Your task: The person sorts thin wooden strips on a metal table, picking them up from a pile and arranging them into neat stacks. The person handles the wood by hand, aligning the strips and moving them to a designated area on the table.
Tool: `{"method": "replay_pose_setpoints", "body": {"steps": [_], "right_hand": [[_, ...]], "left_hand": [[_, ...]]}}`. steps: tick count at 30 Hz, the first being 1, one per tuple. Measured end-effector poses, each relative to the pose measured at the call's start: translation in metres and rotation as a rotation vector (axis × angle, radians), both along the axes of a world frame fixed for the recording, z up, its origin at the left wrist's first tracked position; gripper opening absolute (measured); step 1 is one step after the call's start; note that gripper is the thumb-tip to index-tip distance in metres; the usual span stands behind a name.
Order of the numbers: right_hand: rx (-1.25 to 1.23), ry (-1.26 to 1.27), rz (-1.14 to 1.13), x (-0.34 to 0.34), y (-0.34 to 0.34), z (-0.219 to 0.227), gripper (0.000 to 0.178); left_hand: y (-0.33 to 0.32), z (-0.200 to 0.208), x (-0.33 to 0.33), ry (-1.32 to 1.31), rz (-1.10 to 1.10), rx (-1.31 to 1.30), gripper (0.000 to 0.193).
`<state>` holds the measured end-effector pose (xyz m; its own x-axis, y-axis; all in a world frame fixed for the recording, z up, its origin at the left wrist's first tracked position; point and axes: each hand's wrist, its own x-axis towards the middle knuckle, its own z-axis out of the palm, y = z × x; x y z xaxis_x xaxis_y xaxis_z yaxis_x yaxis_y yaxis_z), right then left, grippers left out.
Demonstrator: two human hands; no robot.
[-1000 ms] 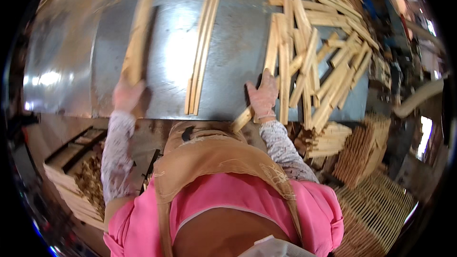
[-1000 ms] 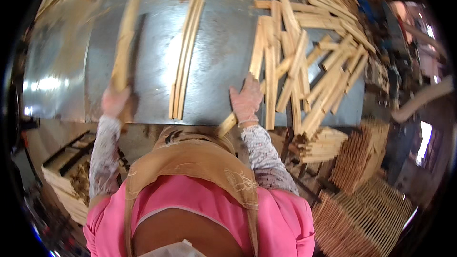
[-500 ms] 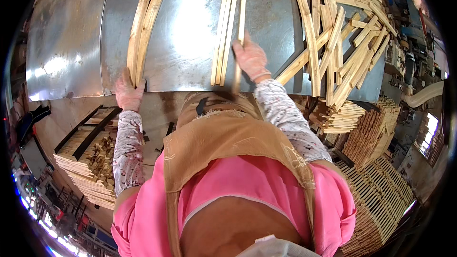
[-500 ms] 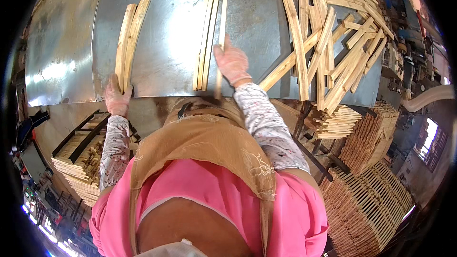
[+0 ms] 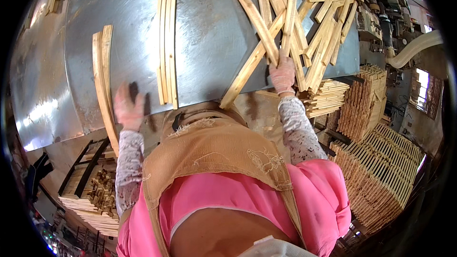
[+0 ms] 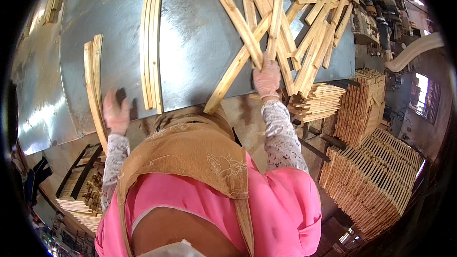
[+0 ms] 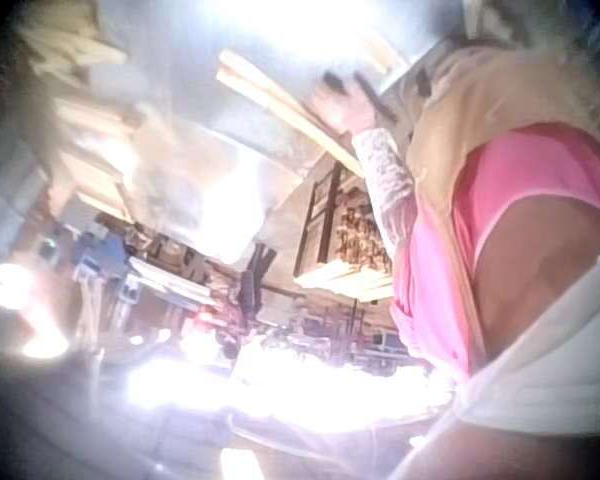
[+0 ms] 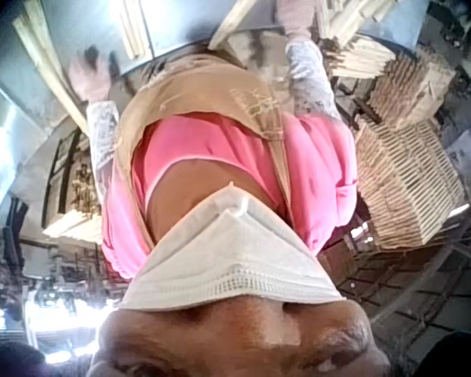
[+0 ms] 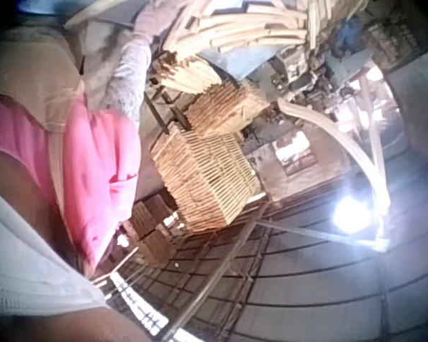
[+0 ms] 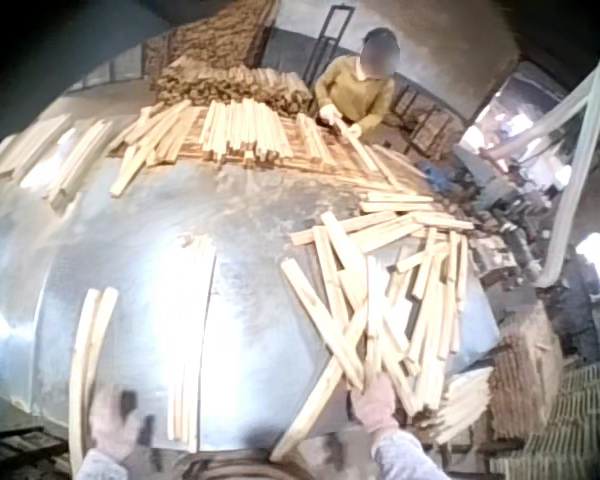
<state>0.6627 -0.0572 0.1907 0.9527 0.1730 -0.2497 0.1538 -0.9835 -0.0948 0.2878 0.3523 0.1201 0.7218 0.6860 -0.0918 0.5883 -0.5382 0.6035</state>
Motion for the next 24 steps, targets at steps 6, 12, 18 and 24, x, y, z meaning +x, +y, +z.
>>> {"method": "replay_pose_setpoints", "body": {"steps": [6, 12, 18, 24], "right_hand": [[0.374, 0.429, 0.207, -0.077, 0.103, -0.026, 0.059], [0.144, 0.355, 0.612, -0.093, 0.150, -0.006, 0.074], [0.082, -0.263, -0.158, -0.042, 0.039, -0.058, 0.078], [1.300, 0.108, -0.226, -0.038, 0.078, -0.054, 0.064]], "left_hand": [[-0.067, 0.021, 0.171, 0.146, -0.039, -0.141, 0.111], [-0.096, 0.061, 0.215, 0.396, -0.054, -0.063, 0.116], [-0.112, 0.027, 0.196, -0.020, -0.258, 0.510, 0.081], [-0.208, 0.039, 0.251, 0.009, -0.357, -1.089, 0.075]]}}
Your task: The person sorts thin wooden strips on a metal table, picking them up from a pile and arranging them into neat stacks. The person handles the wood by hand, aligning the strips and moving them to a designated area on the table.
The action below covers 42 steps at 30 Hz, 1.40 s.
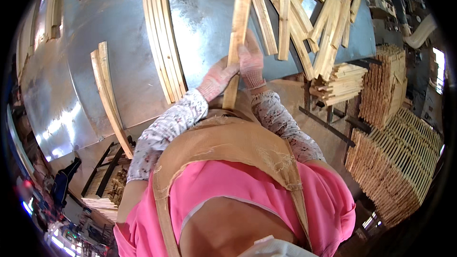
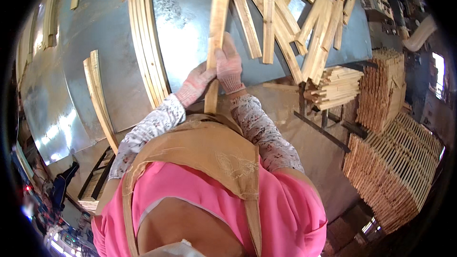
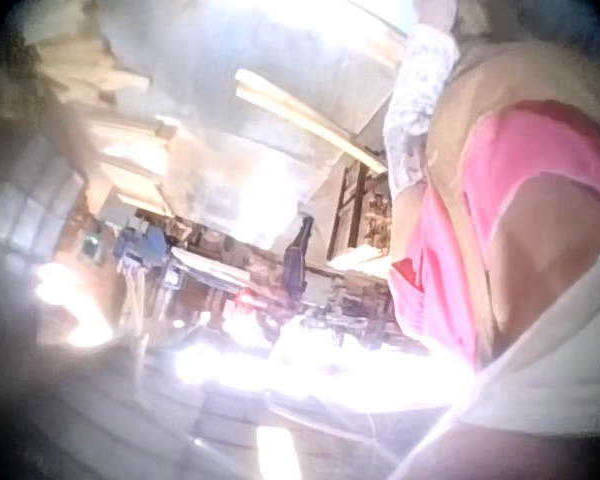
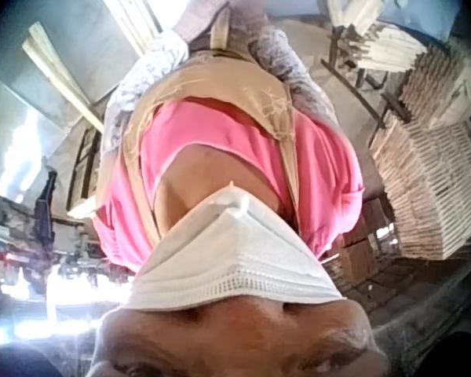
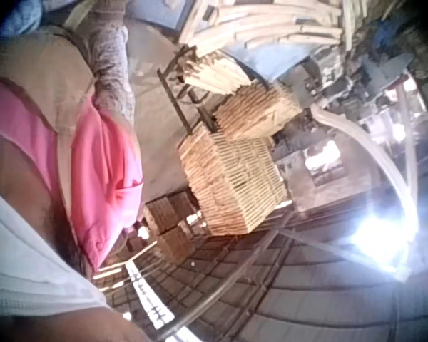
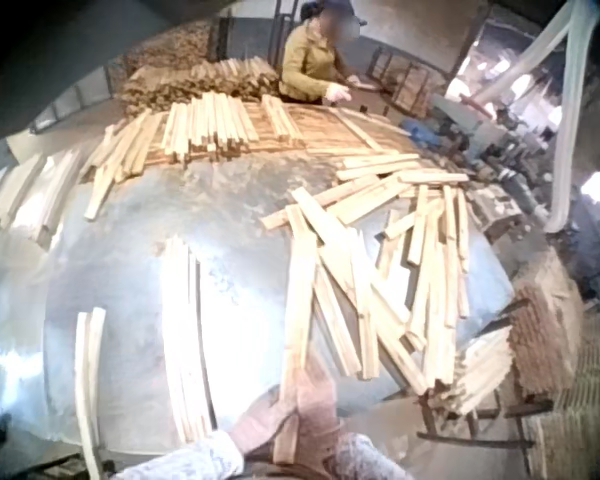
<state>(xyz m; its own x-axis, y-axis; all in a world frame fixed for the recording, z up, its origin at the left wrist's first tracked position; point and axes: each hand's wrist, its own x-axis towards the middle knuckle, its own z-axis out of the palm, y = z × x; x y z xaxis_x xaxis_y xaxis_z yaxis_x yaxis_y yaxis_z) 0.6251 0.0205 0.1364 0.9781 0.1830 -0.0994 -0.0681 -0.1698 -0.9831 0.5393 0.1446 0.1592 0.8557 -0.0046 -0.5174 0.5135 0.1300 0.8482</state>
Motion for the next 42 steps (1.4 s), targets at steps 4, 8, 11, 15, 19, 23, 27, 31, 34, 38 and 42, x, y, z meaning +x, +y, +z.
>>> {"method": "replay_pose_setpoints", "body": {"steps": [4, 8, 11, 15, 19, 23, 27, 31, 34, 38, 42], "right_hand": [[-0.649, -0.225, -0.002, 0.078, 0.013, 0.020, 0.070], [-1.148, -0.256, 0.115, 0.150, -0.009, -0.010, 0.074], [-0.711, -0.161, 0.289, 0.128, -0.001, -0.024, 0.076], [-0.318, 0.107, 0.562, 0.034, 0.038, -0.034, 0.068], [-0.638, 0.293, 0.715, -0.033, 0.087, 0.021, 0.070], [-0.781, 0.159, 0.894, -0.059, 0.102, 0.010, 0.071], [-1.071, -0.326, 0.515, -0.003, 0.030, -0.002, 0.078], [-1.343, -0.331, -0.089, 0.071, -0.102, 0.005, 0.098], [-1.113, -0.196, -0.140, 0.075, -0.123, 0.007, 0.083], [-0.229, 0.195, 0.032, 0.041, -0.089, -0.012, 0.065], [-0.657, -0.306, 0.142, 0.075, -0.101, 0.005, 0.068]], "left_hand": [[0.028, 0.020, 0.015, 0.004, 0.309, 0.009, 0.059], [0.096, 0.059, 0.005, 0.065, 0.551, 0.096, 0.060], [0.163, 0.028, -0.041, 0.272, 0.389, 0.600, 0.076], [0.221, -0.010, -0.126, 0.269, 0.429, 1.038, 0.076], [0.171, 0.003, -0.140, 0.388, 0.353, 0.840, 0.073], [0.139, -0.021, -0.140, 0.223, 0.191, 0.969, 0.079], [0.150, -0.033, -0.149, 0.255, 0.162, 0.934, 0.072], [0.145, -0.027, -0.139, -0.012, 0.370, 1.104, 0.064], [0.112, -0.028, -0.082, -0.254, 0.387, 1.044, 0.063], [0.024, 0.007, 0.022, -0.091, 0.167, 0.429, 0.079], [-0.017, -0.009, 0.083, 0.125, 0.240, -0.140, 0.050]]}}
